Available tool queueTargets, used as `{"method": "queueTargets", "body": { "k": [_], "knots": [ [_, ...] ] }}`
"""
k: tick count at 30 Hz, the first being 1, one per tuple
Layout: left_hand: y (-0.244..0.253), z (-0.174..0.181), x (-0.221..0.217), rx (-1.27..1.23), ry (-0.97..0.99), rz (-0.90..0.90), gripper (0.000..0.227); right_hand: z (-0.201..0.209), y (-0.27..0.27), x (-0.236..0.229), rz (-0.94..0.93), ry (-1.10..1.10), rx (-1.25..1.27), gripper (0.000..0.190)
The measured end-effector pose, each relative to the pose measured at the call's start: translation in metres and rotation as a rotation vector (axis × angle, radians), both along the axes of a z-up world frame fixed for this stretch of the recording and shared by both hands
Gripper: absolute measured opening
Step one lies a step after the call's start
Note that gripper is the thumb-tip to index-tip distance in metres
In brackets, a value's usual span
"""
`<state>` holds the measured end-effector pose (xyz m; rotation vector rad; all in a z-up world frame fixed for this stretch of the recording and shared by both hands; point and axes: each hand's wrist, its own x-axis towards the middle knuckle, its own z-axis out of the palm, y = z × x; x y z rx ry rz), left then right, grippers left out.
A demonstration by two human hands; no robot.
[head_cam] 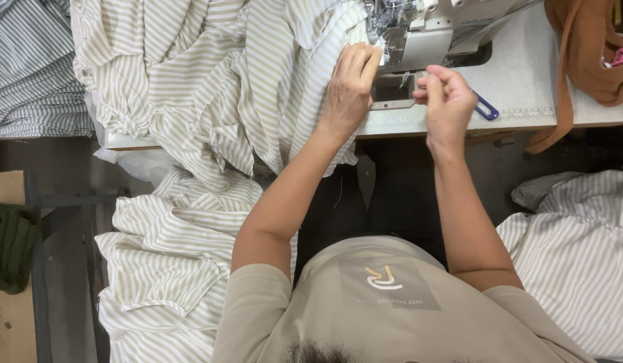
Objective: Sewing the edges of striped fabric pieces using an industrial overlock sewing machine.
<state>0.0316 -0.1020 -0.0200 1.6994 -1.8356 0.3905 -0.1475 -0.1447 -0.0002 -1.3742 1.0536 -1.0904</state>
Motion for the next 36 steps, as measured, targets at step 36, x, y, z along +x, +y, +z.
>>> {"method": "queueTargets", "body": {
  "k": [36],
  "knots": [
    [-0.057, -0.024, 0.071, -0.292, 0.423, 0.285, 0.015, 0.031, 0.026, -0.033, -0.008, 0.608, -0.406, 0.024]
  ]
}}
